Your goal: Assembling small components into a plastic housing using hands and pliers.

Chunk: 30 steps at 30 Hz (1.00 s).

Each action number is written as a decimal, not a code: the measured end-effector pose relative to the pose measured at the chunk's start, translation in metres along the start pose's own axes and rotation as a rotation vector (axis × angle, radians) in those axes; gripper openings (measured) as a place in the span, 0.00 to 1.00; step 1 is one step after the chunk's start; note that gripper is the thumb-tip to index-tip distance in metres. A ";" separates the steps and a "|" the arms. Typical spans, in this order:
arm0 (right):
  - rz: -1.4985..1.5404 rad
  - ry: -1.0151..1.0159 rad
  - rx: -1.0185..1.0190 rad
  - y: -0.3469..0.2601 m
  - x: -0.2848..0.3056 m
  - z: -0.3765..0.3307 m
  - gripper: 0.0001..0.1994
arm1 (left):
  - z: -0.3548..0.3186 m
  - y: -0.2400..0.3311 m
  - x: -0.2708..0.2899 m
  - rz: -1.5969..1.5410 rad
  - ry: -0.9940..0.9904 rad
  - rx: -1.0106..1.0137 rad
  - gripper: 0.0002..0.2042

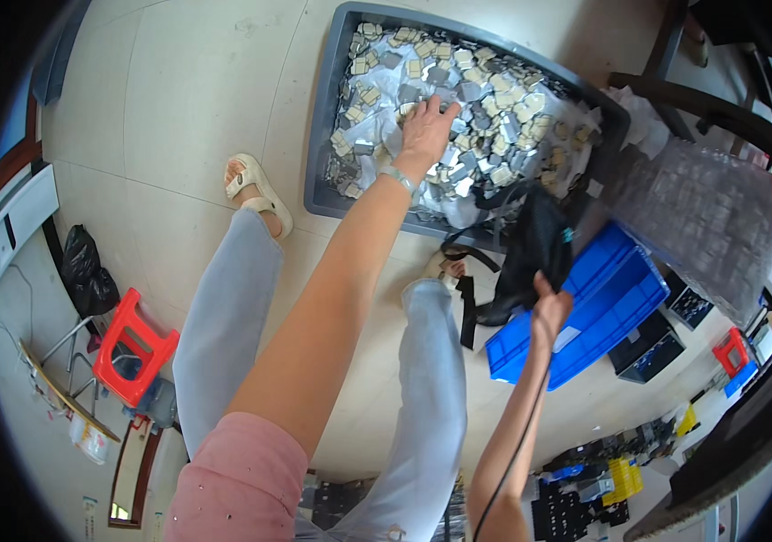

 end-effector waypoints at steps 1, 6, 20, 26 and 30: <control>-0.051 0.037 -0.032 -0.004 0.003 0.007 0.18 | -0.011 -0.001 -0.002 -0.068 0.029 -0.001 0.27; -0.272 0.002 -0.093 0.000 -0.035 0.101 0.19 | -0.005 -0.016 0.017 -0.210 0.084 -0.202 0.21; -0.157 -0.267 -0.039 0.000 -0.049 0.056 0.24 | -0.007 -0.027 0.102 0.066 0.393 -0.245 0.11; -0.175 -0.317 -0.118 0.041 0.040 -0.050 0.08 | -0.180 -0.089 0.239 -0.544 0.213 -0.227 0.08; -0.037 -0.014 -0.277 0.012 0.050 -0.092 0.11 | -0.312 -0.144 0.384 -0.442 0.153 -0.045 0.07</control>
Point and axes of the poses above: each hand's wrist, its own z-axis towards the middle knuckle, its own x-axis out of the back of the hand, y = z × x, the point moved 10 cm from there along z, towards the middle knuckle, and after that the axes turned 12 degrees about -y, right-handed, at the moved point
